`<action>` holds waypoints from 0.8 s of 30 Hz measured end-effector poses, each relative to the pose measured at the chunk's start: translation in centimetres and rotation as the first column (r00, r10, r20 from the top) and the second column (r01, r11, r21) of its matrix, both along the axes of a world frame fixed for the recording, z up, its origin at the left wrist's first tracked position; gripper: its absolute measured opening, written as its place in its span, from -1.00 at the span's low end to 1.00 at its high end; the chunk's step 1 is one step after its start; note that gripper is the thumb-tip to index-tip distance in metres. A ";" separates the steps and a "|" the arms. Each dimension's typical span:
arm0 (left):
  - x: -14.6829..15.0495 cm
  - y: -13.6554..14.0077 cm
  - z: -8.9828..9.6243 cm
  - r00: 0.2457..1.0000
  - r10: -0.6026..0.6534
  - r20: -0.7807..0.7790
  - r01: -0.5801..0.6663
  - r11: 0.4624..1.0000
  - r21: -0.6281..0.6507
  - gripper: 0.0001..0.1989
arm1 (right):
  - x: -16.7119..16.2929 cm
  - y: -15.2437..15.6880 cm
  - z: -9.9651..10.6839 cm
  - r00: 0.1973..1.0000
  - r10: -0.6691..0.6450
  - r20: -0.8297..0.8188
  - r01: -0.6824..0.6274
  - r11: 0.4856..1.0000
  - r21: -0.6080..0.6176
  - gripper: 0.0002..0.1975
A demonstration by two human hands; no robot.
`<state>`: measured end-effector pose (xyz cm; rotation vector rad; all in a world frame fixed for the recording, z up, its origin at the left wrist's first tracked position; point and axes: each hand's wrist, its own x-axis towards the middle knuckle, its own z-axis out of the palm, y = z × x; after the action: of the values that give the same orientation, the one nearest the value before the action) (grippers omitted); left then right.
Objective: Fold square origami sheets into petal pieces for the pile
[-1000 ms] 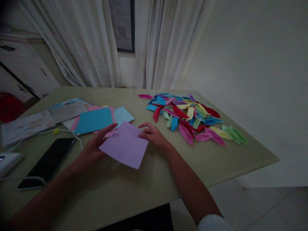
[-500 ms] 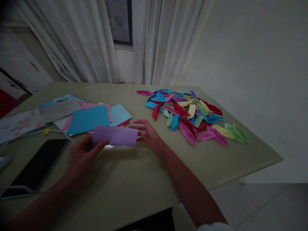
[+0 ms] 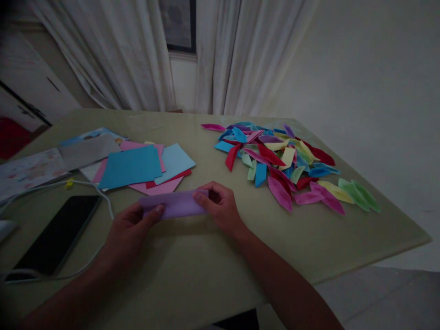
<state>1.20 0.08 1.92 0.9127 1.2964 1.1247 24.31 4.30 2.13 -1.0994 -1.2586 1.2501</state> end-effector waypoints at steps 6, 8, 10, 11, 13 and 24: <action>0.4 -0.1 0.7 0.998 0.021 -0.053 -0.019 0.999 0.047 -0.42 | 0.1 -0.3 -0.1 0.998 -0.026 0.058 0.021 0.997 0.078 -0.73; 0.4 -0.2 0.8 0.994 0.015 -0.105 -0.006 0.996 0.086 -0.45 | 0.2 -0.2 -0.1 0.998 -0.022 0.056 0.017 0.995 0.095 -0.74; 0.4 -0.4 0.7 0.992 -0.019 -0.122 0.031 0.994 0.105 -0.49 | 0.2 -0.1 -0.1 0.998 -0.034 0.053 0.028 0.995 0.100 -0.74; 0.4 -0.5 0.7 0.992 -0.035 -0.123 0.048 0.993 0.107 -0.51 | 0.2 -0.1 -0.1 0.998 -0.043 0.052 0.038 0.994 0.103 -0.75; 0.4 -0.6 0.5 0.991 -0.053 -0.124 0.066 0.992 0.104 -0.54 | 0.3 0.0 -0.1 0.997 -0.053 0.048 0.047 0.992 0.114 -0.76; 0.4 -0.6 0.5 0.995 -0.061 -0.081 0.070 0.992 0.107 -0.59 | 0.2 -0.1 -0.5 0.997 -0.060 0.041 0.054 0.990 0.134 -0.69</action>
<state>1.61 -0.53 2.45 1.0824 1.2677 1.1275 24.54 4.22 1.62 -1.0644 -1.3162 1.0885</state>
